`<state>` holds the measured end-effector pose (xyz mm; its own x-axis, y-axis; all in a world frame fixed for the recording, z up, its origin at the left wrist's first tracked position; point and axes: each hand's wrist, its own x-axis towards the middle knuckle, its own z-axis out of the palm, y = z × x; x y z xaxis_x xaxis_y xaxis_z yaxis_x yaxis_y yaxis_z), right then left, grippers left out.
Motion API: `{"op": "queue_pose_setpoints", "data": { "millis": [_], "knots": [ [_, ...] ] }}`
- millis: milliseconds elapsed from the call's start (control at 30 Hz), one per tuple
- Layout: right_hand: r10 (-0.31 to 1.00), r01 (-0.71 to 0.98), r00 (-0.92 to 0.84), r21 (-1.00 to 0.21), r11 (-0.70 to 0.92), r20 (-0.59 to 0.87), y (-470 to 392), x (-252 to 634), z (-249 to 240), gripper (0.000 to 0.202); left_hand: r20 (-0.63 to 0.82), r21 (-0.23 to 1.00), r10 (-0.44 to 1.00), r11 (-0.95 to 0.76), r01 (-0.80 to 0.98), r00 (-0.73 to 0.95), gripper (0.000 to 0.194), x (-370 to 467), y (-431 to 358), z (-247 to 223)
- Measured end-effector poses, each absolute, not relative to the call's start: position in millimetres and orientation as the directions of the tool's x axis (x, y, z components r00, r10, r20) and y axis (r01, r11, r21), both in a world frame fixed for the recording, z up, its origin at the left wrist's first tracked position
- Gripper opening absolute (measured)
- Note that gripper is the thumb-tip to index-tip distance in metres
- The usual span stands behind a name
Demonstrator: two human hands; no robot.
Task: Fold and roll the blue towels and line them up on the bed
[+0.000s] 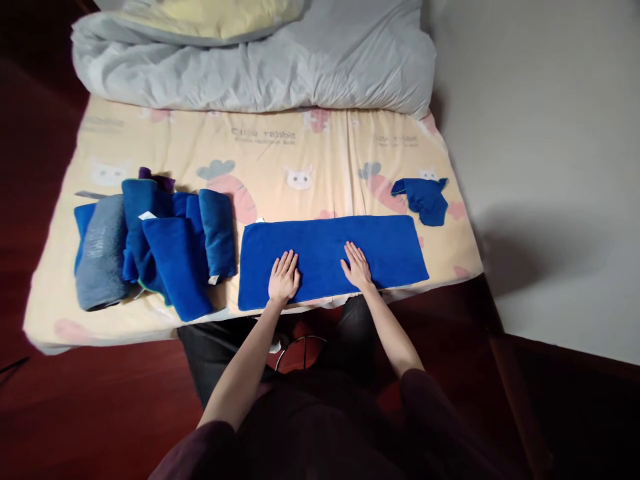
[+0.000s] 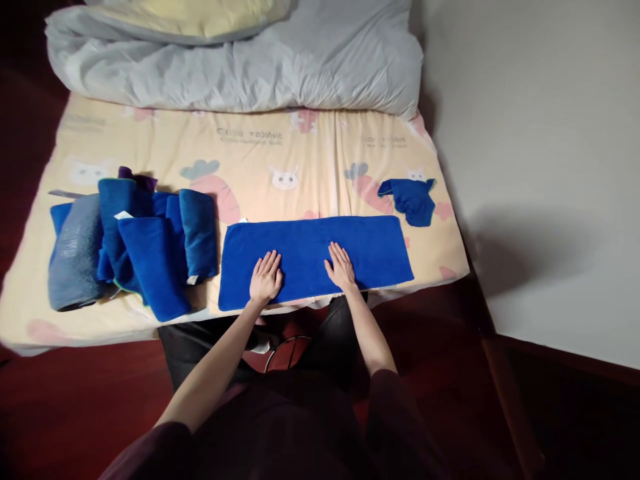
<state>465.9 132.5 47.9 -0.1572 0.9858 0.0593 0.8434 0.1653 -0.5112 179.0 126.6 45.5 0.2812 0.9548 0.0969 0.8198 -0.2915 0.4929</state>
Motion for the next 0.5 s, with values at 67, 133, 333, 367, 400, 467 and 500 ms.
{"op": "queue_pose_setpoints", "data": {
  "millis": [67,133,333,367,400,467,500],
  "knots": [
    [0.990,0.858,-0.122,-0.493,0.142,0.073,132.1,495.6,46.4,0.058,0.094,0.482,0.954,-0.295,0.825,0.286,0.061,179.1,126.8,45.5],
    [0.993,0.876,-0.076,-0.470,0.109,0.088,130.6,530.7,45.6,0.058,0.090,0.470,0.952,-0.299,0.831,0.292,0.060,179.5,126.9,45.1],
    [0.974,0.933,0.186,-0.334,-0.135,0.127,121.7,638.6,45.2,0.057,0.098,0.458,0.952,-0.303,0.836,0.291,0.060,178.2,126.4,41.9],
    [0.965,0.936,0.224,-0.306,-0.174,0.136,121.0,649.2,43.8,0.057,0.099,0.456,0.951,-0.305,0.836,0.293,0.060,177.2,126.7,41.1],
    [0.957,0.938,0.252,-0.281,-0.204,0.144,120.9,656.5,41.8,0.057,0.095,0.452,0.951,-0.303,0.839,0.293,0.060,176.8,127.0,40.4],
    [0.947,0.941,0.279,-0.243,-0.236,0.159,121.5,662.9,36.4,0.058,0.079,0.440,0.960,-0.274,0.855,0.267,0.061,181.3,127.4,39.9],
    [0.945,0.943,0.280,-0.230,-0.239,0.166,122.0,663.3,33.5,0.059,0.071,0.436,0.970,-0.240,0.868,0.233,0.061,188.2,127.3,40.3]
  ]
}}
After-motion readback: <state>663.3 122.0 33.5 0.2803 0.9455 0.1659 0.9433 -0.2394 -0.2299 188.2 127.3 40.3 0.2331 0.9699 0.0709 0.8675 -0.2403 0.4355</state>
